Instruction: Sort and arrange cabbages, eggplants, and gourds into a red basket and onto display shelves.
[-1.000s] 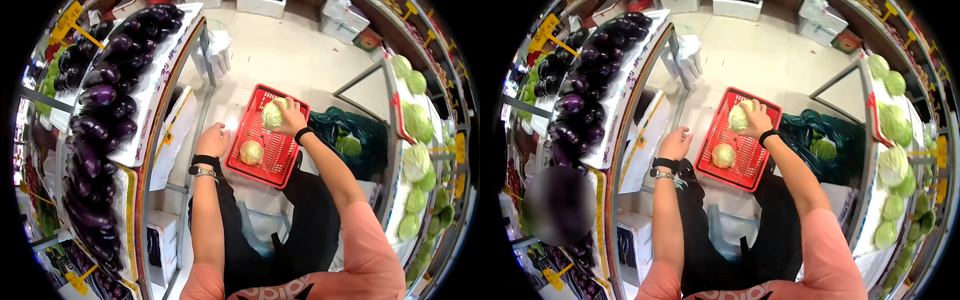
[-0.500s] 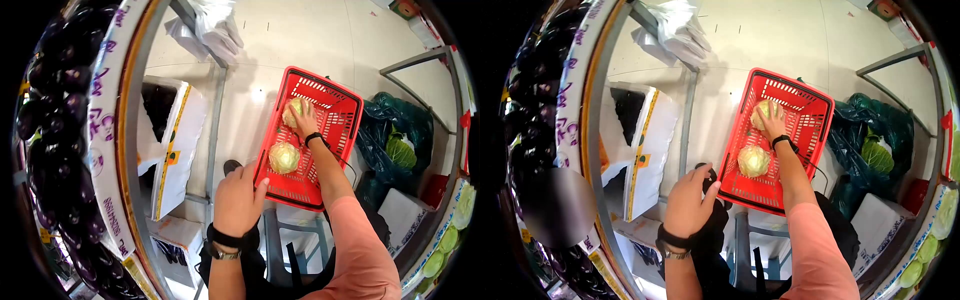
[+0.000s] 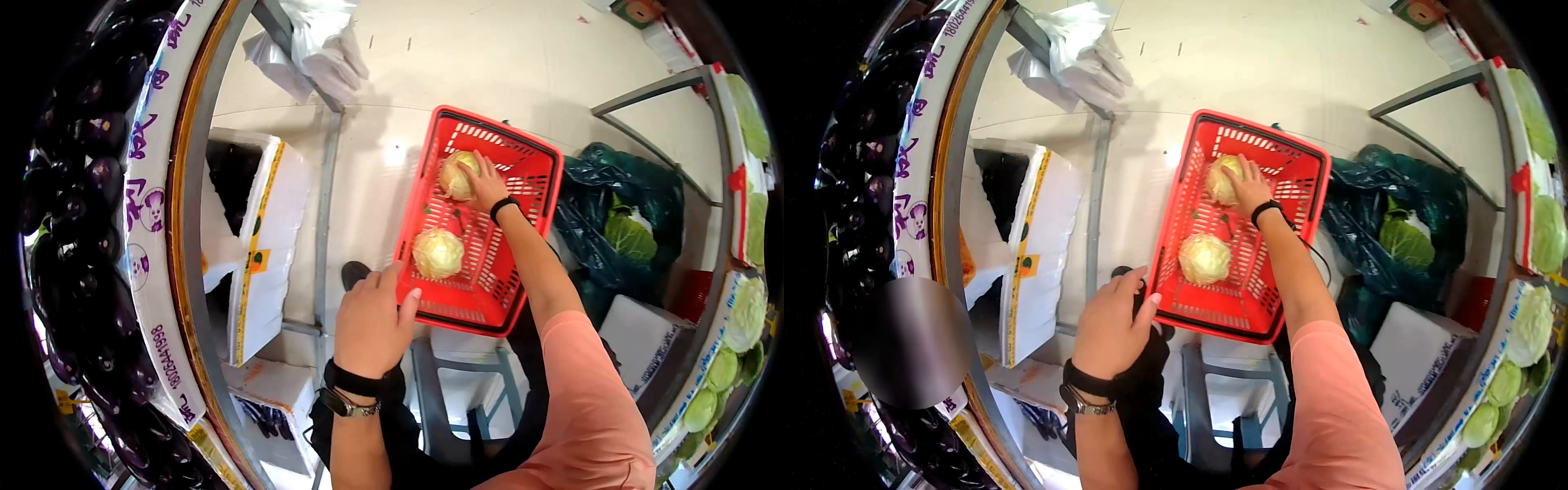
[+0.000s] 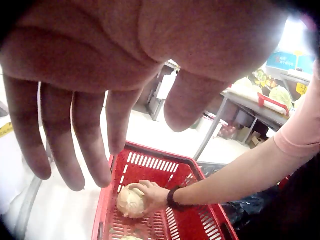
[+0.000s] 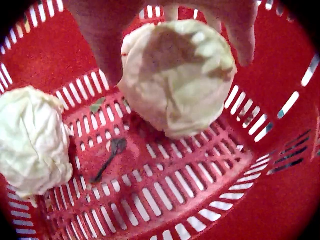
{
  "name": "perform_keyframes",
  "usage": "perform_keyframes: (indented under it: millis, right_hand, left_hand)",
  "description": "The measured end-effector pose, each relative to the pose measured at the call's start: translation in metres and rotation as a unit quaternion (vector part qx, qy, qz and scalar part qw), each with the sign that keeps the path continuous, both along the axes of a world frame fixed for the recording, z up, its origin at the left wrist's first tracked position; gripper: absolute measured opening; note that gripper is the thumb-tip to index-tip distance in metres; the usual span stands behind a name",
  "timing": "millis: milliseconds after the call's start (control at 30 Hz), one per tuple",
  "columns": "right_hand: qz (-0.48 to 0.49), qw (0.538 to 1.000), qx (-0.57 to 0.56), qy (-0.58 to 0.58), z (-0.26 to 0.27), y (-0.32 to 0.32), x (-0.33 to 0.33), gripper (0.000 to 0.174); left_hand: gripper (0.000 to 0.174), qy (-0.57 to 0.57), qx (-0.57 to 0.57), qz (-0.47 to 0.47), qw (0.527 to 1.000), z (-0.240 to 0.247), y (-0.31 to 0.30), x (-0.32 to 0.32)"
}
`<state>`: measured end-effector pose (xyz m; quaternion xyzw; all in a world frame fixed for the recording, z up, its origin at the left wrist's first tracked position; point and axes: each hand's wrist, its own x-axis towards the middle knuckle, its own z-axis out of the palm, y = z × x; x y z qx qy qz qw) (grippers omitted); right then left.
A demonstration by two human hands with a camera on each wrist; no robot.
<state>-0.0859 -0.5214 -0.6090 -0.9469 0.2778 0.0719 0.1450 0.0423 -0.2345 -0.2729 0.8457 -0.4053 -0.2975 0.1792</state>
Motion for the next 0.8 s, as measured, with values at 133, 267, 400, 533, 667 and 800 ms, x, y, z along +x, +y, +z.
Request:
perform_keyframes:
  millis: [133,267,400,533,667,800]
  right_hand:
    - [-0.049,0.992,0.099,-0.066,0.089,-0.027,-0.015,0.099]
    - [-0.08,0.973,0.127,-0.178,0.238,-0.046,-0.064,0.072]
    - [-0.165,0.939,0.146,-0.263,0.398,-0.009,-0.153,0.056]
    - [-0.24,0.927,0.059,-0.282,0.554,0.058,-0.266,0.053]
    - [-0.399,0.882,-0.205,-0.148,0.63,0.073,-0.403,0.057]
    - [-0.521,0.818,-0.241,0.043,0.626,0.051,-0.592,0.096]
  left_hand:
    - [0.04,0.02,-0.03,-0.011,0.999,-0.006,0.005,0.0]
    - [0.037,-0.012,-0.031,-0.014,0.999,-0.005,0.005,0.002]
    - [0.041,0.065,-0.076,-0.008,0.995,-0.02,0.007,0.011]
    - [0.041,0.087,-0.042,-0.04,0.995,-0.036,0.004,0.015]
    - [0.04,0.066,-0.027,-0.055,0.996,-0.043,-0.002,0.018]
    - [0.04,0.048,-0.028,-0.061,0.997,-0.044,-0.005,0.012]
